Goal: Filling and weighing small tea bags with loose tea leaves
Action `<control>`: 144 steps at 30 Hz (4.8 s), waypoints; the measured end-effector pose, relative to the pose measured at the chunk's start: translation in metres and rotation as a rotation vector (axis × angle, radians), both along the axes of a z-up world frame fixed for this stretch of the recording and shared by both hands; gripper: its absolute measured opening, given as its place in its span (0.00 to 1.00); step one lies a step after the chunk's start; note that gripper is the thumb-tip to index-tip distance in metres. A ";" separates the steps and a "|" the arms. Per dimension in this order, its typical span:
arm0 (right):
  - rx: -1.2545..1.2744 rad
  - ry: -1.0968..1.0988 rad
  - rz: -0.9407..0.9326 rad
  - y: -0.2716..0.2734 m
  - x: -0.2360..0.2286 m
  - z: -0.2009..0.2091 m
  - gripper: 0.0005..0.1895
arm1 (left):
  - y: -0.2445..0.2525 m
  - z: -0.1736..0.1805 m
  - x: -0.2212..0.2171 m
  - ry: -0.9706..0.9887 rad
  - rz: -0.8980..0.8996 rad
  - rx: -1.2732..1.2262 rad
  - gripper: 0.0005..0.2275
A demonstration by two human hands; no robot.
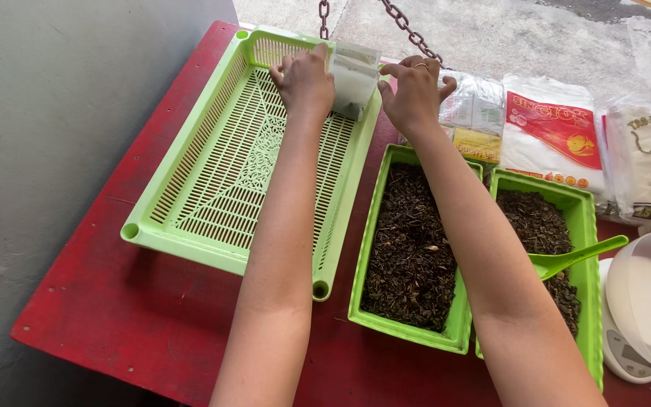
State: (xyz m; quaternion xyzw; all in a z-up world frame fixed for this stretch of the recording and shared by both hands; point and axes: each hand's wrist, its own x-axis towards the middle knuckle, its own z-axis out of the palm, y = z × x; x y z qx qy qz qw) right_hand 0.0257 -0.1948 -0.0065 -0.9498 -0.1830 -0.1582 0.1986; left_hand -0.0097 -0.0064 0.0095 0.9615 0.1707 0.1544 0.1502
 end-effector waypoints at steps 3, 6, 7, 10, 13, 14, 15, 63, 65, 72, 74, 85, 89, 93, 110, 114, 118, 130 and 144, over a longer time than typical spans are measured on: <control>0.026 -0.071 0.014 -0.006 -0.003 0.002 0.11 | -0.003 0.008 -0.008 -0.029 -0.010 -0.058 0.17; 0.087 -0.119 0.022 -0.011 -0.014 0.011 0.08 | -0.008 0.011 -0.021 -0.107 -0.027 -0.071 0.10; 0.087 -0.119 0.019 -0.013 -0.022 0.017 0.08 | -0.012 0.016 -0.027 -0.107 -0.031 -0.071 0.10; 0.176 -0.109 0.034 -0.019 -0.048 0.035 0.05 | -0.026 0.031 -0.048 -0.150 -0.062 -0.113 0.02; 0.233 -0.097 0.058 -0.034 -0.084 0.051 0.04 | -0.047 0.048 -0.075 -0.159 -0.140 -0.190 0.03; 0.246 -0.094 0.087 -0.041 -0.099 0.058 0.02 | -0.056 0.053 -0.085 -0.183 -0.177 -0.216 0.03; 0.259 -0.093 0.114 -0.049 -0.114 0.065 0.01 | -0.066 0.059 -0.094 -0.208 -0.215 -0.243 0.03; 0.286 0.175 -0.760 -0.620 -0.236 -0.059 0.20 | -0.616 -0.033 -0.124 0.117 -0.947 0.160 0.20; 0.255 0.132 -0.740 -0.621 -0.232 -0.062 0.17 | -0.619 -0.036 -0.124 0.114 -0.942 0.156 0.20; 0.120 -0.048 -0.686 -0.633 -0.225 -0.074 0.06 | -0.617 -0.038 -0.128 0.065 -0.932 0.117 0.19; 0.086 -0.072 -0.704 -0.622 -0.231 -0.056 0.07 | -0.614 -0.035 -0.130 0.050 -0.943 0.103 0.18; -0.166 -0.486 -0.568 -0.561 -0.253 0.029 0.10 | -0.599 -0.011 -0.127 0.114 -0.942 -0.036 0.20; 0.109 -0.530 -0.429 -0.529 -0.244 0.052 0.12 | -0.578 0.012 -0.122 0.024 -0.812 -0.344 0.24; 0.348 -0.557 -0.300 -0.485 -0.225 0.065 0.13 | -0.537 0.039 -0.111 -0.180 -0.665 -0.585 0.25; 0.716 -0.402 0.136 -0.231 -0.189 0.082 0.11 | -0.250 0.078 -0.152 -0.668 -0.391 -0.452 0.05; 0.724 -0.358 0.143 -0.206 -0.190 0.081 0.10 | -0.236 0.063 -0.153 -0.672 -0.317 -0.598 0.16; 0.749 -0.310 0.134 -0.194 -0.199 0.075 0.09 | -0.240 0.054 -0.164 -0.688 -0.300 -0.654 0.14; 0.750 0.119 -0.078 -0.214 -0.212 0.077 0.07 | -0.214 0.043 -0.171 -0.406 -0.467 -0.476 0.11; 0.437 0.008 0.268 -0.223 -0.230 0.101 0.05 | -0.201 0.067 -0.193 -0.345 -0.704 -0.331 0.04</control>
